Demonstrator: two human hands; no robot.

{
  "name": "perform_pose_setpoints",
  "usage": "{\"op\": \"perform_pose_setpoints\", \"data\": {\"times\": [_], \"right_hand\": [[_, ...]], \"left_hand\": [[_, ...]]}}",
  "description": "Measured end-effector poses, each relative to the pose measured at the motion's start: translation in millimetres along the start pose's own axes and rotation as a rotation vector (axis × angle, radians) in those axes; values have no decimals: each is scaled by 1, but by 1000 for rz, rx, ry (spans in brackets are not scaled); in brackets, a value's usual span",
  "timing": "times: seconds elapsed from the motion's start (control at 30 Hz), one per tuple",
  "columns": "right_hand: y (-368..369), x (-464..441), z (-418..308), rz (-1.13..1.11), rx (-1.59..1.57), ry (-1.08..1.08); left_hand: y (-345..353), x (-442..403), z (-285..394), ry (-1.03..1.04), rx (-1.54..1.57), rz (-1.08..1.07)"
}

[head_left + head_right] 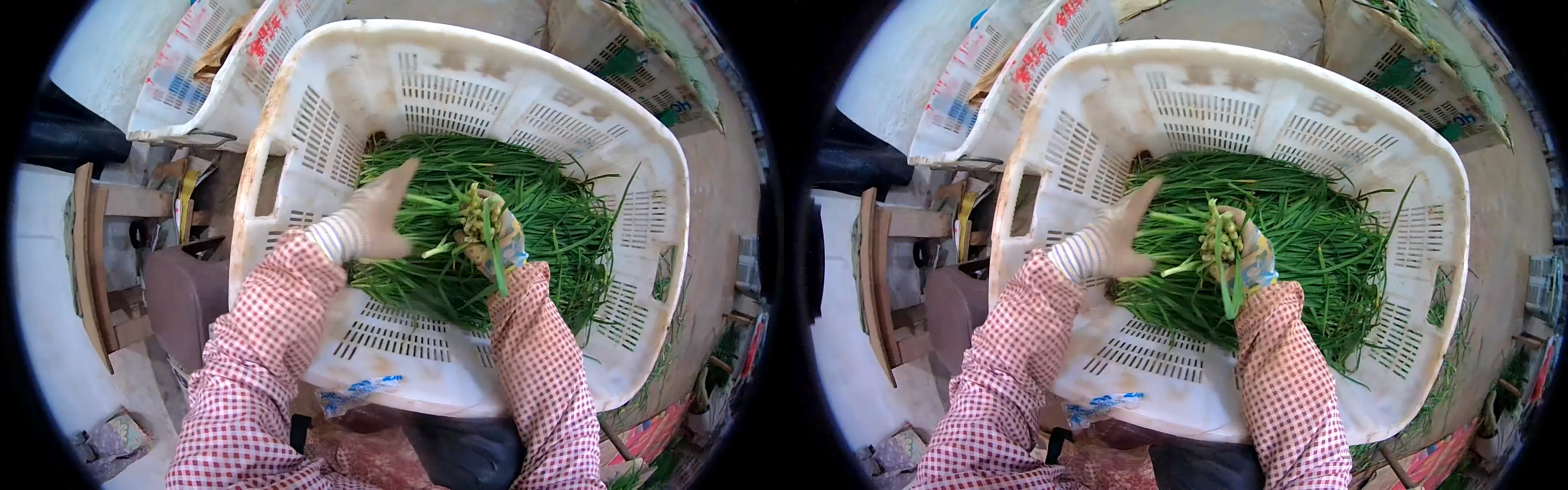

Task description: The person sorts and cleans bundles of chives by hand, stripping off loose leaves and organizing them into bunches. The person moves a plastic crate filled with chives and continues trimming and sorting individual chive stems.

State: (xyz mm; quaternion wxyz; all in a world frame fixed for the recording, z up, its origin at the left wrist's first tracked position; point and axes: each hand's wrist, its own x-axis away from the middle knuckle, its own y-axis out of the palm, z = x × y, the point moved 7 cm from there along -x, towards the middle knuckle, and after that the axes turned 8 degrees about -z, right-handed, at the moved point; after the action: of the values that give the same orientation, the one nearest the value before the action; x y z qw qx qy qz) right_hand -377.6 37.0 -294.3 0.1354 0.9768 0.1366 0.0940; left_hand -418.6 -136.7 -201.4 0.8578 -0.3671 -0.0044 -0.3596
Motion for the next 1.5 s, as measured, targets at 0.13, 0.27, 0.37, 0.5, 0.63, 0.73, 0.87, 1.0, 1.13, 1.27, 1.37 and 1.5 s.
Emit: {"op": "perform_pose_setpoints", "data": {"times": [0.13, 0.27, 0.37, 0.5, 0.63, 0.73, 0.87, 1.0, 1.13, 1.27, 1.37, 1.5], "right_hand": [[-22, 6, -22, 63, 218, -163], [-14, 1, -7, 33, -213, -38], [-9, 3, -3, 67, -419, 5], [15, 8, -24, 35, -354, 61], [25, 8, -33, -79, 654, -122], [19, 8, -28, -21, -6, 56], [-7, 6, -17, 45, -223, -47], [-32, 11, -16, -90, -909, -157], [-62, 73, -158, 391, 501, -309], [-131, 185, -270, 199, -100, -559], [-114, 280, -359, 259, -97, -578], [-108, 437, -402, 835, 174, -757]], "left_hand": [[0, 2, -19, -164, -461, -111], [27, -11, 7, -144, -521, 39], [49, -25, 9, -120, -380, 83], [83, -33, -40, 29, 831, 353], [102, -38, -33, -166, 1462, 442], [110, -44, -32, -182, 1661, 332], [132, -43, -95, -298, 373, 120], [166, -42, -108, -339, -101, -214], [167, -41, -103, -323, -292, -219], [168, -40, -107, -432, -209, -205], [170, -37, -115, -456, -38, -266], [104, -19, -39, -383, -115, -473]]}}
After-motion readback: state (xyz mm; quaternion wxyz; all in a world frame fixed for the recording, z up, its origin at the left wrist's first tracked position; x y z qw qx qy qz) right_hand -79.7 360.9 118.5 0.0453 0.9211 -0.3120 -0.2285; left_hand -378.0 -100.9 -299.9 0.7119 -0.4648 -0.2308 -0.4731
